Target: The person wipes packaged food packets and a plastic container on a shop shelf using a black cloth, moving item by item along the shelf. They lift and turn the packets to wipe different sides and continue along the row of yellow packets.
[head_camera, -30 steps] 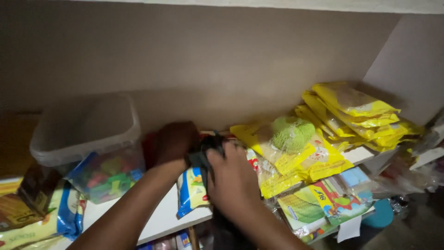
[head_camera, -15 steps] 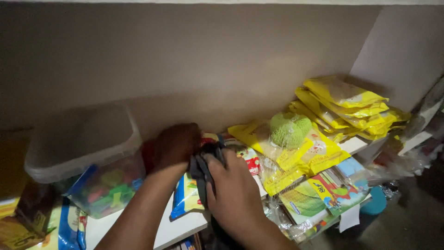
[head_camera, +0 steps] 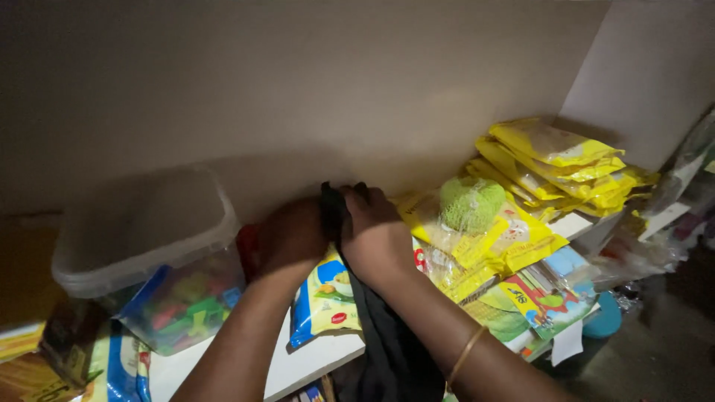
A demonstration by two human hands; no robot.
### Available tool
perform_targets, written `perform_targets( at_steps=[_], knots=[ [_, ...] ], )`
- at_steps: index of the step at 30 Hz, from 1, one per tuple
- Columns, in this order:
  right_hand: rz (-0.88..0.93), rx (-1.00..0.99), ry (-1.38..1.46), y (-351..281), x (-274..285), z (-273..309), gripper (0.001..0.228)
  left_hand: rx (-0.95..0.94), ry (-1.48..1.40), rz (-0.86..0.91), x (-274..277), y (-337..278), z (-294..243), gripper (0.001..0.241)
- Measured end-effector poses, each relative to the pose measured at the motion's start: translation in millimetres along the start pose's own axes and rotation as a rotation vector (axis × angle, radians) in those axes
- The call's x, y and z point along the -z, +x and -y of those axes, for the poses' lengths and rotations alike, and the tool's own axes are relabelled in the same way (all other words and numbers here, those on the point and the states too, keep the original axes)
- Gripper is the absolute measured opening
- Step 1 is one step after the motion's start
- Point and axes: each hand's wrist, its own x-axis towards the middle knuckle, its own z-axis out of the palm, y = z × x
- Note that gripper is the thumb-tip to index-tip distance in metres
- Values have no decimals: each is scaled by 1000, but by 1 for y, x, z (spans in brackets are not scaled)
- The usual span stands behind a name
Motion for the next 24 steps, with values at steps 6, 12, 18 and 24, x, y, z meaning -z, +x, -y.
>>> perform_targets(
  at_steps=[6,12,18,24],
  knots=[
    [373,-296,-131,-45,57,44,31,-84,197,126,15,7,-7,27],
    [309,-269,35,-41,60,51,50,-99,249,69,4,4,2,26],
    [398,-302,-109,2,21,19,39,-90,-107,-46,18,-7,-7,33],
    [209,-164,-31,-19,32,22,49,-149,-164,-49,7,-1,5,33]
  ],
)
